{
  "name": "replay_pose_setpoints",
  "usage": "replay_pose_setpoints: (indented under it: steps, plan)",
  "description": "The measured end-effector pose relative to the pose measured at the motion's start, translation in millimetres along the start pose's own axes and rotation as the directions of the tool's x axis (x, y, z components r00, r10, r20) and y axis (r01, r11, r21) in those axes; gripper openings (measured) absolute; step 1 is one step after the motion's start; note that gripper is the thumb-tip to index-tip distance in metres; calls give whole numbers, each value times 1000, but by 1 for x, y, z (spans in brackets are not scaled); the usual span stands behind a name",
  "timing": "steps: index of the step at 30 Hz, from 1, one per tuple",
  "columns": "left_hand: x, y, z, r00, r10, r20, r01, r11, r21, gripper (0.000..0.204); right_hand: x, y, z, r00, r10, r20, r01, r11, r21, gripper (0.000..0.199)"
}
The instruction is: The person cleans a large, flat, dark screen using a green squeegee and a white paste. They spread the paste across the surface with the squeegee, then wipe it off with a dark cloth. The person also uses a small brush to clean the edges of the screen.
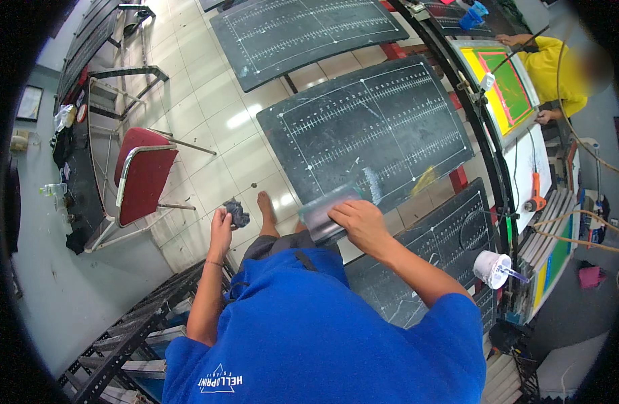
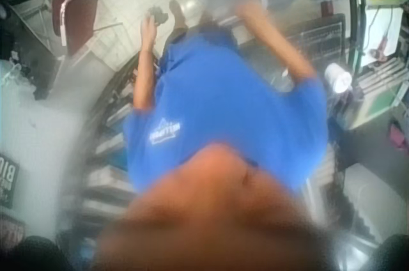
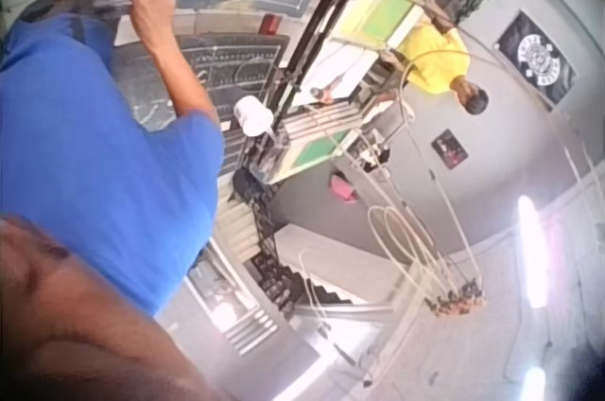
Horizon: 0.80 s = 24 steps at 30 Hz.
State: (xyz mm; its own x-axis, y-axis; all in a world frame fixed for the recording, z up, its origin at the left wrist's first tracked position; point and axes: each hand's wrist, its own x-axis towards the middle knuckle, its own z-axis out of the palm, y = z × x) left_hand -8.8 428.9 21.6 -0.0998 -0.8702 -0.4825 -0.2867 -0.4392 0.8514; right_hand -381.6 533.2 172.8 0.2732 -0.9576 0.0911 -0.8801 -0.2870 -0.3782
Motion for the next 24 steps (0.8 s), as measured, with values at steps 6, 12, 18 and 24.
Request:
replay_pose_setpoints:
  steps: [6,12,18,24]
  plan:
    - [7,10,19,994,48,97,-46,999,-26,4,3,69,-55,926,377,14,-376,926,-38,43]
    - [-8,2,30,980,37,193,-62,990,125,5,84,207,-64,801,489,-346,-562,813,-150,38]
    - [-25,-15,10,992,-17,129,1,991,131,5,92,196,-26,832,384,-399,-482,858,-177,33]
    - [-22,-27,5,994,-62,88,56,996,68,4,-39,32,10,905,322,-279,-367,922,-126,32]
